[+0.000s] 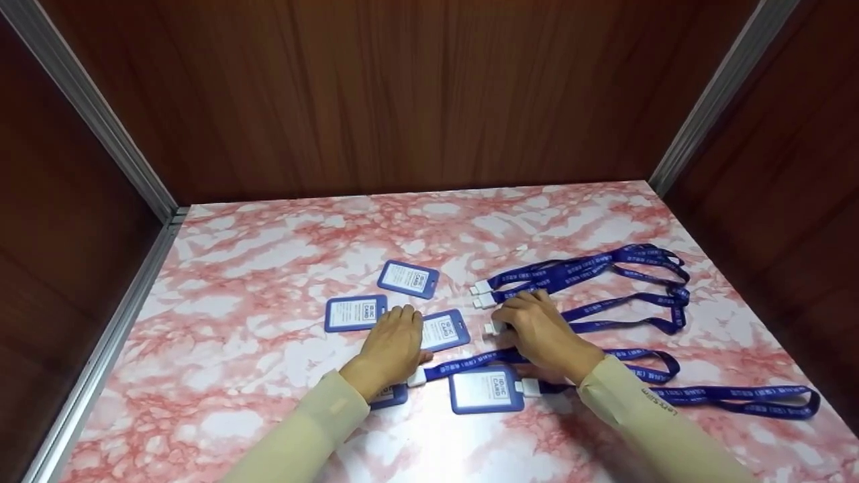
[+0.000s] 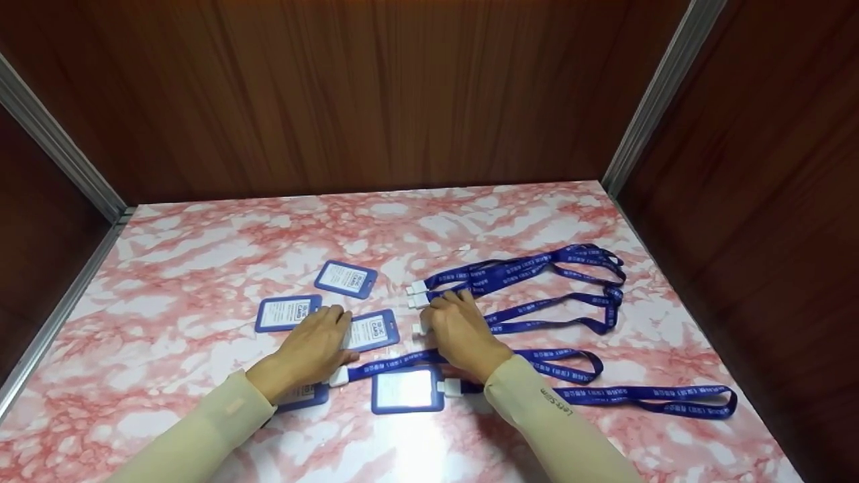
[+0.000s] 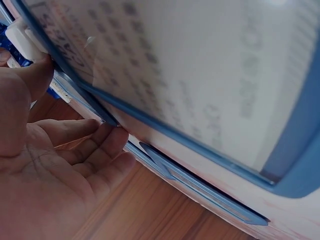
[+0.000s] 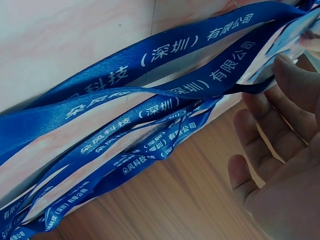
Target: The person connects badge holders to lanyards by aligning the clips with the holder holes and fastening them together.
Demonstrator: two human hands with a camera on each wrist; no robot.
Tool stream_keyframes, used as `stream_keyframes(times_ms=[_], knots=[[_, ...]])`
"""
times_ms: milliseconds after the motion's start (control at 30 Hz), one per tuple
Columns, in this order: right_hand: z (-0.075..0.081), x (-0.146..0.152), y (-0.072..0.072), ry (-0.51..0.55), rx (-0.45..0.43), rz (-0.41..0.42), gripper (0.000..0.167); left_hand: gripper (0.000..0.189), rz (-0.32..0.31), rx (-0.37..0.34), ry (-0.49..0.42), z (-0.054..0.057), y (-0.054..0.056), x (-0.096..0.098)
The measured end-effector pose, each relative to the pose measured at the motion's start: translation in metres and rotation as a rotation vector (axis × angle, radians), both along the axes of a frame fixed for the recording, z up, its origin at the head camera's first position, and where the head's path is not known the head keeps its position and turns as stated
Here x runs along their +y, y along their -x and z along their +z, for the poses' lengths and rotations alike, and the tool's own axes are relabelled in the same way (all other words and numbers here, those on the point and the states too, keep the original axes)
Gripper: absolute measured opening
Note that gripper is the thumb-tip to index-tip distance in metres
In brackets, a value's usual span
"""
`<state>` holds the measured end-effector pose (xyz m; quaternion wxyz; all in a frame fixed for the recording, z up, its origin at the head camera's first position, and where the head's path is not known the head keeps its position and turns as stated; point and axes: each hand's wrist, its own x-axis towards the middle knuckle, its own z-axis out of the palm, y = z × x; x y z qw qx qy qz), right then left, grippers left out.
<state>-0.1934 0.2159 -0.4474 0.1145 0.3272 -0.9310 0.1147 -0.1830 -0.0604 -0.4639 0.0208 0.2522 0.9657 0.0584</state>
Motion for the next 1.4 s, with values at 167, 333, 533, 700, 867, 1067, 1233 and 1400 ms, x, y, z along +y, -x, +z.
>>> stream_keyframes(times_ms=[167, 333, 533, 700, 867, 1067, 1233, 1400], knots=[[-0.001, -0.001, 0.001, 0.001, 0.01, 0.004, 0.025, 0.071, -0.001, 0.013, 0.021, 0.0, 0.0, 0.001], [-0.002, -0.003, 0.002, 0.0, 0.023, 0.014, 0.024, 0.066, -0.011, 0.045, 0.056, -0.001, 0.0, 0.002], [-0.002, -0.005, 0.002, 0.002, 0.046, 0.029, 0.022, 0.061, -0.04, 0.067, 0.064, -0.003, 0.0, 0.003], [-0.003, -0.009, 0.003, 0.004, 0.05, 0.04, 0.018, 0.059, -0.052, 0.088, 0.072, -0.003, 0.0, 0.004], [-0.004, -0.012, 0.004, 0.006, 0.058, 0.049, 0.016, 0.057, -0.055, 0.088, 0.07, -0.003, 0.001, 0.005], [-0.004, -0.016, 0.005, 0.003, 0.044, 0.044, 0.014, 0.055, -0.058, 0.082, 0.073, -0.003, 0.001, 0.005], [-0.007, -0.016, 0.006, -0.01, 0.06, 0.047, 0.015, 0.056, -0.057, 0.084, 0.073, -0.003, 0.001, 0.006], [-0.01, -0.017, 0.006, -0.034, 0.076, 0.05, 0.017, 0.054, -0.059, 0.091, 0.053, -0.002, 0.002, 0.006]])
